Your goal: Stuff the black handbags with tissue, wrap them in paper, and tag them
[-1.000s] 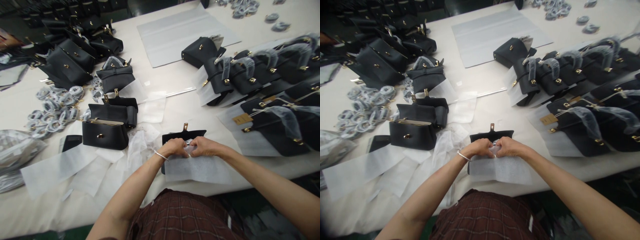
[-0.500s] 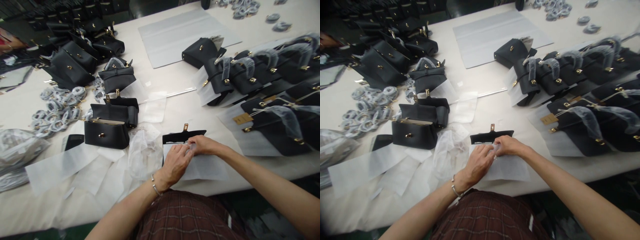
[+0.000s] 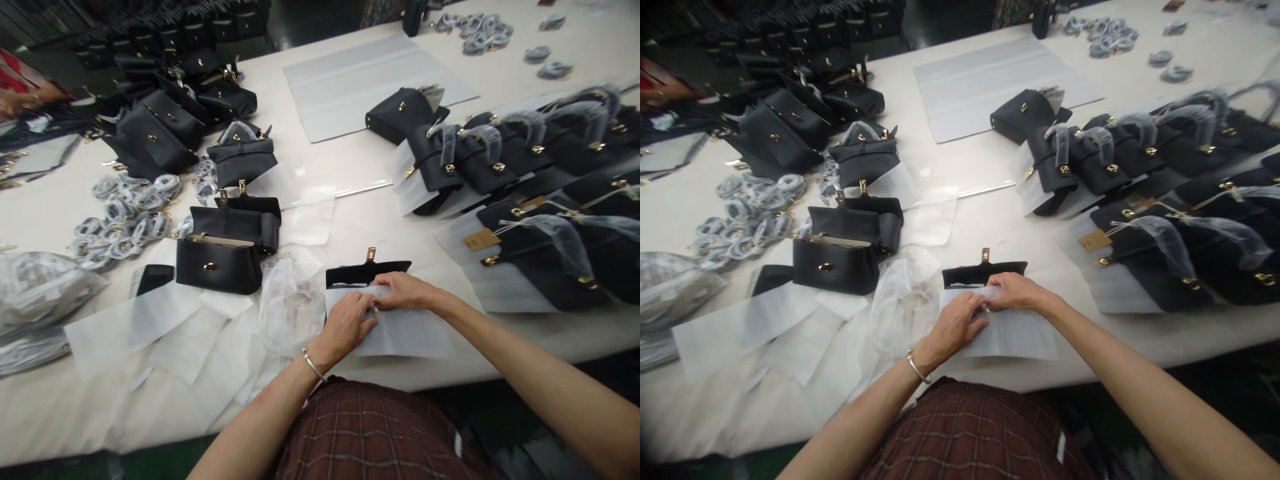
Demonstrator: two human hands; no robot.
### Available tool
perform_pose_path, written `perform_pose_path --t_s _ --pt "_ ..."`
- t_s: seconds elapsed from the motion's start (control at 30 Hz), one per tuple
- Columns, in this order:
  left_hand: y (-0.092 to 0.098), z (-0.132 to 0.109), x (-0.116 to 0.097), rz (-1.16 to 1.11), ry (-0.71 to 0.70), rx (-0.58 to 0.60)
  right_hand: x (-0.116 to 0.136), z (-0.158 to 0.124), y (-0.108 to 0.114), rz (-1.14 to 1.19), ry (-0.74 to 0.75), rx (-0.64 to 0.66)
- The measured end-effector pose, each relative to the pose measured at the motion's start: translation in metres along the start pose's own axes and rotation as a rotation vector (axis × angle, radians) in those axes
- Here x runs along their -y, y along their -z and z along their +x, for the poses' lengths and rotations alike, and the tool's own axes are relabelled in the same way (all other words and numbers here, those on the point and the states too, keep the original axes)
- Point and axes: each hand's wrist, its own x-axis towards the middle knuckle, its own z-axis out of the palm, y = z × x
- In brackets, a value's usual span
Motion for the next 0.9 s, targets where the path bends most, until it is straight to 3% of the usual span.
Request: perform_pose_path --t_s 0.13,0.23,0.43,0.5,0.6,0.67,0.77,0.9 --pt "0.004 -0.001 0.005 0.144 -0.149 0.061 -0.006 -0.006 0.002 0.126 0.088 0.008" --pt "0.0 -0.001 0.01 0.211 -0.184 0.048 -0.013 -0.01 -0.001 0.117 0.11 -0.098" --pt "-0.009 0.002 0.015 0.234 -0.194 -0.007 -0.005 -0.037 -0.013 -0.371 0.251 -0.484" --pt "-0.008 0.002 0.013 0.222 -0.192 -0.005 0.003 -0.051 -0.021 -0.4 0.265 -0.56" --pt "-0.006 -0.004 0.007 0.179 -0.171 -0.027 0.003 -0.064 -0.04 -0.319 0.297 -0.544" --pt "-0.006 -0.011 0.001 0.168 -0.188 -0.051 -0.006 -0.065 -0.055 -0.333 0.32 -0.547" --pt "-0.01 -0.023 -0.004 0.242 -0.234 -0.045 -0.025 -0.059 -0.074 -0.436 0.331 -0.656" --pt "-0.015 -0.031 -0.003 0.378 -0.243 -0.022 -0.036 -0.054 -0.085 -0.549 0.305 -0.76"
